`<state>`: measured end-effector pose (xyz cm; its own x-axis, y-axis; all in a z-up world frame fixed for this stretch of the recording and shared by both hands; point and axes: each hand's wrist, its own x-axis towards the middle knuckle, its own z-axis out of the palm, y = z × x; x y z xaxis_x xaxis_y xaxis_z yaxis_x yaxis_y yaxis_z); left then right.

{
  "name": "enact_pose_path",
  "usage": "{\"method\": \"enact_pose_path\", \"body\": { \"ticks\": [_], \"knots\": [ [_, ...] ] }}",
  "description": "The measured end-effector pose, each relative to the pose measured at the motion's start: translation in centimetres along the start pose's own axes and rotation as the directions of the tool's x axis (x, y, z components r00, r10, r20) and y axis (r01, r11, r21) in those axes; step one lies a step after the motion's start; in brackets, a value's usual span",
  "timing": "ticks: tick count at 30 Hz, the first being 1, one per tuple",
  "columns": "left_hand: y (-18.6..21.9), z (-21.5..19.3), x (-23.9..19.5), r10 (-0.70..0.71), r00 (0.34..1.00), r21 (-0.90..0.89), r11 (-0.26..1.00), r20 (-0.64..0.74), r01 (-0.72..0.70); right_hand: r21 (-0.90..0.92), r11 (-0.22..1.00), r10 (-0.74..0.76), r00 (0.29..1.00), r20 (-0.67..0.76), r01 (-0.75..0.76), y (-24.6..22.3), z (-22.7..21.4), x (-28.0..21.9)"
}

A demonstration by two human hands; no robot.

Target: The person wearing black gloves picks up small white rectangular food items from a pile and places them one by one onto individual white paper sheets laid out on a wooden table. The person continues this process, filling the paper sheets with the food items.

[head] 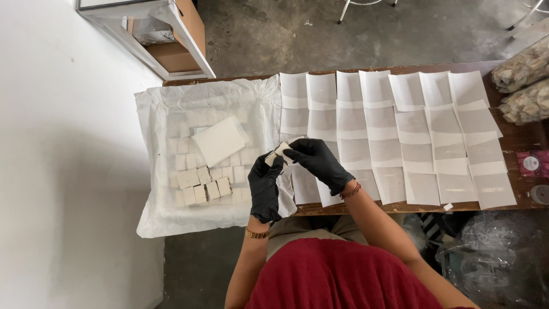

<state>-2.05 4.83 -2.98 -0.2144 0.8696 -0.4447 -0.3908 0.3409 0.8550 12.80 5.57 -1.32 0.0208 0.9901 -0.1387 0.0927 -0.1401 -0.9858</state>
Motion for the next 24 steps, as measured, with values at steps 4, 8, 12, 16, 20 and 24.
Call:
{"method": "enact_pose_path", "body": {
  "ticks": [4,8,12,16,20,24],
  "knots": [
    [-4.1,-2.0,2.1,-0.097,0.982,-0.315,0.938,0.163,0.145,0.544,0.812,0.203,0.976,0.081,-0.214,2.5,-0.5,-0.7],
    [-4.1,-3.7,2.1,-0.230,0.937,-0.583,0.737,0.261,0.343,0.725,0.656,0.298,0.955,0.007,-0.210,-4.7,-0.7,-2.1],
    [-0.9,-3.9,1.4,-0.172,0.971,-0.564,0.791,0.167,0.237,0.209,0.978,0.054,0.989,-0.136,-0.025,-0.7,-3.7,4.8],
    [2.7,-4.8,-0.3,-0.135,0.991,-0.512,0.851,0.005,0.118,-0.405,0.914,-0.072,0.982,-0.176,-0.006,2.9,-5.1,10.2],
    [3.5,-7.1,-0.7,-0.047,0.982,-0.354,0.935,-0.183,-0.021,-0.627,0.779,-0.138,0.979,-0.152,0.012,5.5,-4.7,11.9],
    [0.5,-10.8,1.5,-0.007,0.958,-0.304,0.949,-0.286,-0.083,-0.718,0.696,-0.229,0.955,-0.189,0.025,6.3,-3.8,11.7]
  ]
}}
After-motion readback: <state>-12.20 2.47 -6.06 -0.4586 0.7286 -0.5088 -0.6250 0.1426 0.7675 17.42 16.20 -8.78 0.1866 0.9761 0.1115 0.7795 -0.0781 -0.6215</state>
